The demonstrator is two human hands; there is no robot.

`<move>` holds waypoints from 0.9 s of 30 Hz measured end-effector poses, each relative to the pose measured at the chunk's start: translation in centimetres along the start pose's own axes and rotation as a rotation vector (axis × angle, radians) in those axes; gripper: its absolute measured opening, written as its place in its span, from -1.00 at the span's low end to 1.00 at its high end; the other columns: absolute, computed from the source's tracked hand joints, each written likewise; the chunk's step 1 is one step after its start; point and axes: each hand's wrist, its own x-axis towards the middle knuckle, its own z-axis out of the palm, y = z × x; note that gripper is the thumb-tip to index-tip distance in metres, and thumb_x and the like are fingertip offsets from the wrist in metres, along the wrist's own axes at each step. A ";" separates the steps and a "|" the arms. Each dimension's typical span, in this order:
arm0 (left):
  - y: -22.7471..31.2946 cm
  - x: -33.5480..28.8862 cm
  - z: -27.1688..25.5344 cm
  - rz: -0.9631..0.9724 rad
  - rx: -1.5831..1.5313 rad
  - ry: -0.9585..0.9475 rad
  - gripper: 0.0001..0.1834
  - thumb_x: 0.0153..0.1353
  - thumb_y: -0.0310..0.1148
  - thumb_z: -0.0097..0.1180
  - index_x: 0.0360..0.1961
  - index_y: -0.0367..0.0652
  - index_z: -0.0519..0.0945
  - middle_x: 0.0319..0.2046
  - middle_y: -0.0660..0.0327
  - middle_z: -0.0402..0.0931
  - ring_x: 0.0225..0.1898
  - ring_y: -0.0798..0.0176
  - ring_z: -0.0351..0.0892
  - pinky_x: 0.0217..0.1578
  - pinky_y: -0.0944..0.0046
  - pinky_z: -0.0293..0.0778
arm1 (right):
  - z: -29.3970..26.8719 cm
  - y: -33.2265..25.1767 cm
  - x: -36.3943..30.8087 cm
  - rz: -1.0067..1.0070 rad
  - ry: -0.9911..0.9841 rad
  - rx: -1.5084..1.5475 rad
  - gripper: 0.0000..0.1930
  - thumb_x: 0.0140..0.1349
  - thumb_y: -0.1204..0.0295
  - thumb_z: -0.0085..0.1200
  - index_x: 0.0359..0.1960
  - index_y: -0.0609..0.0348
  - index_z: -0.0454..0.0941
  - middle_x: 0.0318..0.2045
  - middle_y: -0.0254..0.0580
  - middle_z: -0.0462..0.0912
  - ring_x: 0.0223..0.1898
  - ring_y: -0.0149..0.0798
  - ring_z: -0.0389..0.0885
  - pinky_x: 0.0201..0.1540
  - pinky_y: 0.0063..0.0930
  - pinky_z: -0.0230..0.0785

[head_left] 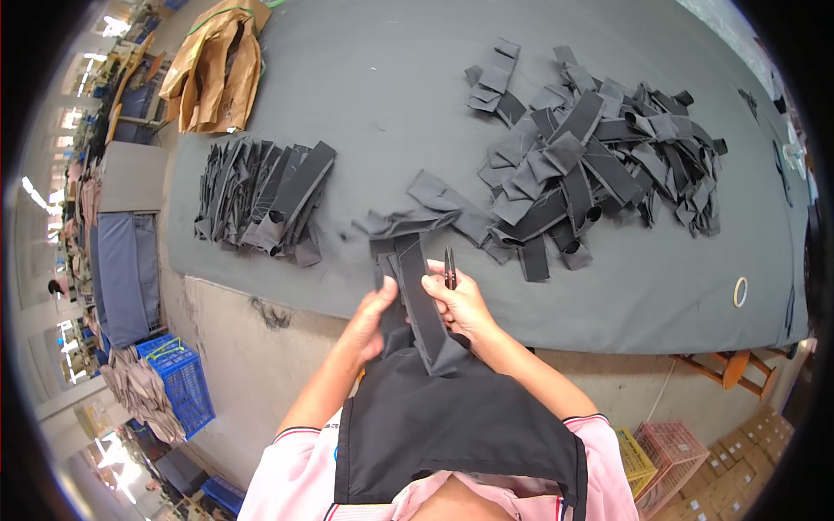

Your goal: Sorting and trimming black fabric straps on a workbench in an industrial setting.

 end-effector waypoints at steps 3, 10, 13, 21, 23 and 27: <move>0.3 0.5 1.2 0.022 -0.010 -0.164 -0.52 0.10 -0.24 0.23 -0.03 -0.31 0.44 -0.22 0.15 0.55 -0.21 0.27 0.56 -0.22 0.26 0.51 | 0.9 0.4 2.0 -0.206 0.092 -0.452 -0.56 0.12 0.41 0.20 0.01 0.32 0.40 -0.43 -0.38 0.38 -0.57 -0.55 0.34 -0.61 -0.61 0.31; 3.8 0.6 -5.0 0.016 0.168 0.202 -0.74 0.00 -0.39 0.17 -0.30 -0.34 0.56 -0.41 0.15 0.58 -0.46 0.33 0.56 -0.41 0.35 0.51 | 1.5 -2.3 1.3 -0.625 0.031 -0.980 -0.81 0.13 0.49 0.13 -0.20 0.21 0.56 -0.35 -0.23 0.51 -0.50 -0.42 0.47 -0.46 -0.59 0.35; 2.8 -0.6 -4.9 0.046 0.145 0.357 -0.75 -0.04 -0.37 0.25 -0.36 -0.27 0.53 -0.52 0.25 0.52 -0.49 0.35 0.52 -0.45 0.40 0.45 | 3.0 -3.0 2.9 -0.731 -0.055 -1.207 -0.79 0.11 0.46 0.14 -0.21 0.22 0.51 -0.30 -0.15 0.57 -0.41 -0.24 0.54 -0.38 -0.41 0.39; 0.4 -2.7 -5.1 0.362 0.110 0.492 -0.44 -0.09 -0.44 0.37 -0.10 -0.23 0.31 -0.30 0.26 0.38 -0.26 0.39 0.42 -0.19 0.39 0.41 | 6.3 -2.8 4.1 -0.826 -0.137 -1.634 -0.73 0.03 0.42 0.17 -0.23 0.12 0.41 -0.34 -0.15 0.40 -0.39 -0.07 0.56 -0.37 -0.20 0.38; 0.2 -3.0 -5.1 0.366 0.116 0.502 -0.42 -0.08 -0.43 0.37 -0.06 -0.24 0.30 -0.27 0.25 0.38 -0.25 0.38 0.43 -0.17 0.38 0.41 | 7.3 -2.4 4.6 -0.880 -0.223 -1.679 -0.73 -0.01 0.44 0.20 -0.26 0.11 0.42 -0.34 -0.18 0.42 -0.37 -0.06 0.53 -0.35 -0.22 0.37; 0.2 -3.4 -4.8 0.367 0.140 0.507 -0.38 -0.07 -0.42 0.37 -0.01 -0.25 0.29 -0.24 0.24 0.39 -0.25 0.38 0.44 -0.20 0.39 0.43 | 8.6 -1.1 6.2 -0.953 -0.322 -1.745 -0.75 -0.04 0.46 0.20 -0.32 0.13 0.42 -0.35 -0.18 0.40 -0.37 -0.09 0.54 -0.36 -0.24 0.38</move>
